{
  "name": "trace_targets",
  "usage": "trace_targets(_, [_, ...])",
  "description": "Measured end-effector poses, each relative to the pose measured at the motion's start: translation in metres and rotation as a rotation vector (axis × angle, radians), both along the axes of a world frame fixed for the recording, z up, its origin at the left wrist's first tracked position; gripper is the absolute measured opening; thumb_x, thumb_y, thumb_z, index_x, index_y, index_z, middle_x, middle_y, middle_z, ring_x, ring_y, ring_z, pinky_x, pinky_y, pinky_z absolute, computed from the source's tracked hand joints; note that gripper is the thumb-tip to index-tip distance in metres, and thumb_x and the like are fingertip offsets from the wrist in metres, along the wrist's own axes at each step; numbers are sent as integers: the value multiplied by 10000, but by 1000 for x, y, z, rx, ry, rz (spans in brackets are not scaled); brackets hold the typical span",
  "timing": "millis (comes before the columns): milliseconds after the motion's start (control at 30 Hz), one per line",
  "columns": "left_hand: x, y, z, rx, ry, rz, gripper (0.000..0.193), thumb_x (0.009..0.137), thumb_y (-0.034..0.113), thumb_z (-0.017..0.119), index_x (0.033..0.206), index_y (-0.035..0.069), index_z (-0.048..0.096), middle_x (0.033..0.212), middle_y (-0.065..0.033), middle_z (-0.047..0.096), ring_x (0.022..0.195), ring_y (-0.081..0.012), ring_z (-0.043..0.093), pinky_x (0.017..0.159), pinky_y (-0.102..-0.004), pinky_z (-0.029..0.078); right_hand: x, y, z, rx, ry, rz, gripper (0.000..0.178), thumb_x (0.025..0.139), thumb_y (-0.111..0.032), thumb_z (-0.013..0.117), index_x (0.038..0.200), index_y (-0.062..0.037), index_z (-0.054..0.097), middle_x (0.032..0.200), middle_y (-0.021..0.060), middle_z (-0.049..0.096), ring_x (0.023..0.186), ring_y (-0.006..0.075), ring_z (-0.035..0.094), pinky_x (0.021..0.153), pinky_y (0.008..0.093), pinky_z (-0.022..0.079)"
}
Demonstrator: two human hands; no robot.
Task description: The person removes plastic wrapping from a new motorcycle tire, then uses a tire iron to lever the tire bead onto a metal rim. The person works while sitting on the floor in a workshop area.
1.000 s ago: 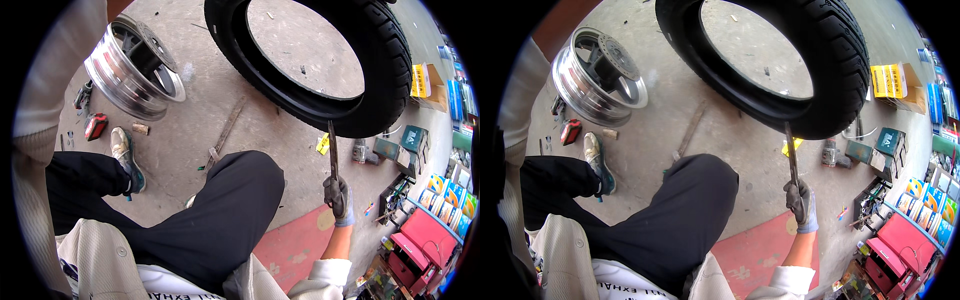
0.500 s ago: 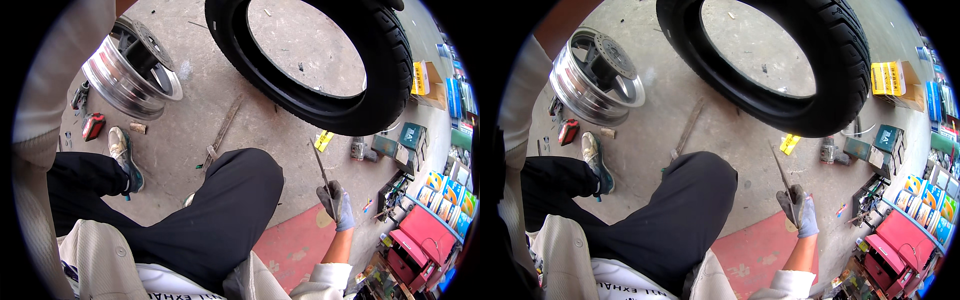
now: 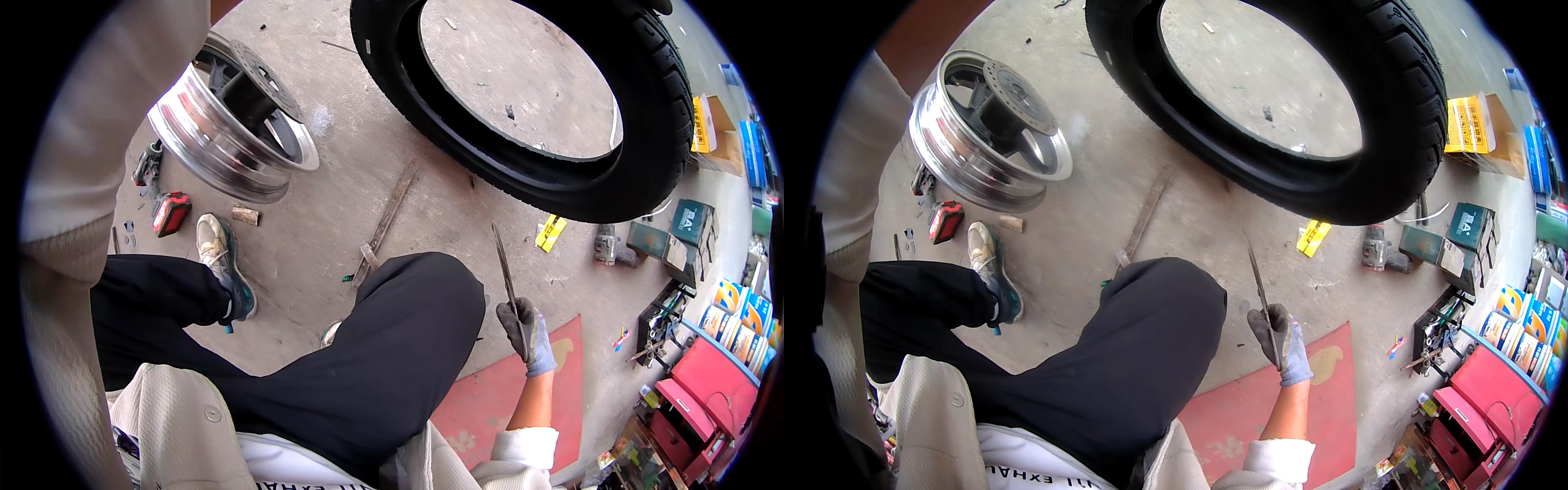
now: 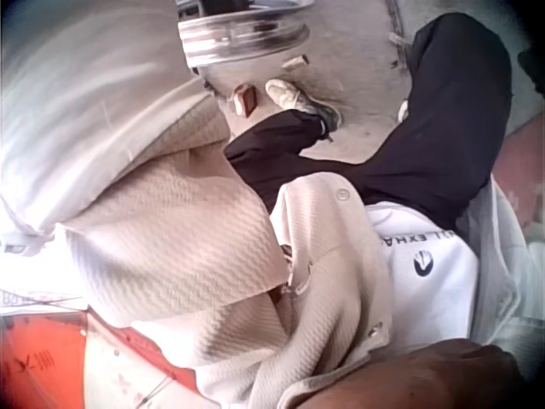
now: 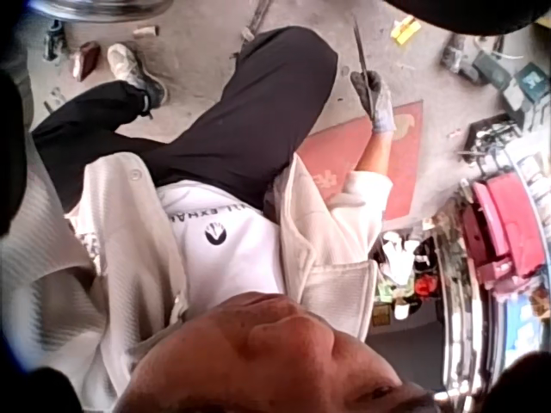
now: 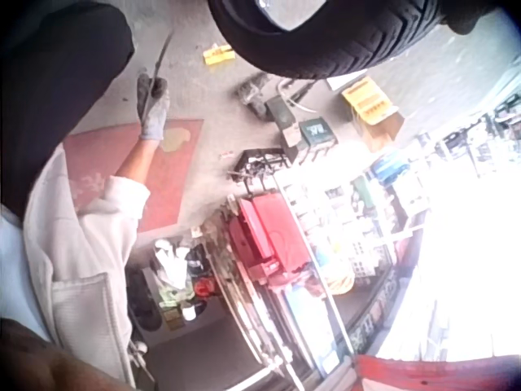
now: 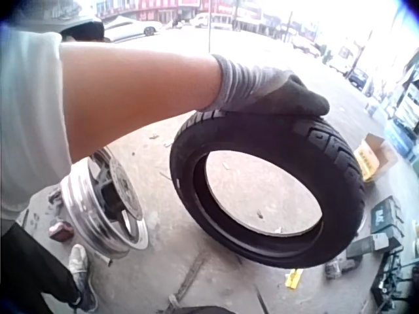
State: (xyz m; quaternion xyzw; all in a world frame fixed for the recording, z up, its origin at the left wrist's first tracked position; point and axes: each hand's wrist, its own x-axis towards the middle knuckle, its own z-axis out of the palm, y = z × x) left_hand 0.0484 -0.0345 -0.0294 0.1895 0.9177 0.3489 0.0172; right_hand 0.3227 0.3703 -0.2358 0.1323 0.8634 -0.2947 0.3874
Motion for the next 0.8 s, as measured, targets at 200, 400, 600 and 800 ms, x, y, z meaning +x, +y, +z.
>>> trace_targets(200, [-4,-4,8,-38,26,-12,571,1021,502,453,1089,0,719,951,-94,736,800,-185,644,813,-358,517,0,-19,-28,-25,71,123,456,914,-404,748,989,38,665,757,134,691,734,184,646,678,373,522])
trace_targets(400, [-15,-3,2,-48,33,-43,574,1023,503,452,1092,-1,718,956,-94,737,801,-185,645,815,-357,518,-2,-23,-42,146,145,192,251,927,-180,742,980,45,642,788,123,705,734,121,597,656,343,509])
trace_targets(600, [-36,-1,-2,-53,36,-70,578,1024,504,450,1095,-3,717,960,-94,739,802,-185,646,816,-356,518,20,-17,-67,59,81,113,194,931,-95,704,1030,57,636,847,123,719,785,124,621,704,326,519])
trace_targets(800, [-73,11,-4,-68,73,-98,581,1026,505,448,1099,-5,717,964,-95,740,803,-185,646,818,-355,519,26,-27,-61,22,68,47,387,888,-352,781,984,5,665,643,130,641,608,225,637,562,396,495])
